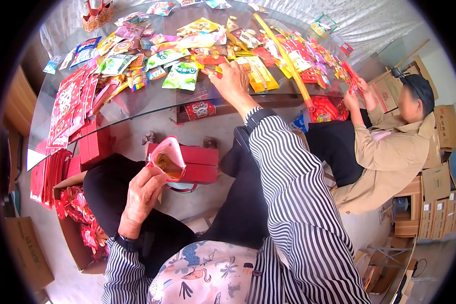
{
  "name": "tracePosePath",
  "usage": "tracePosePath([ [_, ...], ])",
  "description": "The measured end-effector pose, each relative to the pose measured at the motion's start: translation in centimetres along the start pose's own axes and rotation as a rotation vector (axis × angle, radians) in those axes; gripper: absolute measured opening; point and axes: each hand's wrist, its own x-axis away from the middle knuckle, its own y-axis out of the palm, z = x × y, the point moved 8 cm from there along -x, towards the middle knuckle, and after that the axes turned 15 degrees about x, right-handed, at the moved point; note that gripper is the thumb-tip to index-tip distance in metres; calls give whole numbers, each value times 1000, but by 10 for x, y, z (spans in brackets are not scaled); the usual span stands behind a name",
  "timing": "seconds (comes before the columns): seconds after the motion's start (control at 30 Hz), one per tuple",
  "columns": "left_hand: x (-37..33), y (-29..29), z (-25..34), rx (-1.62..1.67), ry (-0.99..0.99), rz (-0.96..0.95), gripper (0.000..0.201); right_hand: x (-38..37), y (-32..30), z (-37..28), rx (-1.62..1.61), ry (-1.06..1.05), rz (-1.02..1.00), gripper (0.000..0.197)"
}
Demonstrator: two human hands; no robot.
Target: The person is assembling red gift bags, filling them with candy and snacks, and tying them shut with gold and red ribbons.
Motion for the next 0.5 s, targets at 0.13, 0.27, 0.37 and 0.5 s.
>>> tracePosePath([
  [0.13,-1,0,0,19,1,-3,25,-7,3,0,24,-30,15,34],
  [0.27,-1,-2,1,29,3,0,23,-8,-2,-13,90,-149,9,29],
  [0.37,-2,-1,1,25,3,-6,23,-6,-7,-15,48,-209,104,27],
  [0.5,-4,-2,4,5,48,33,21,-11,-4,-21,90,-236,55,25],
])
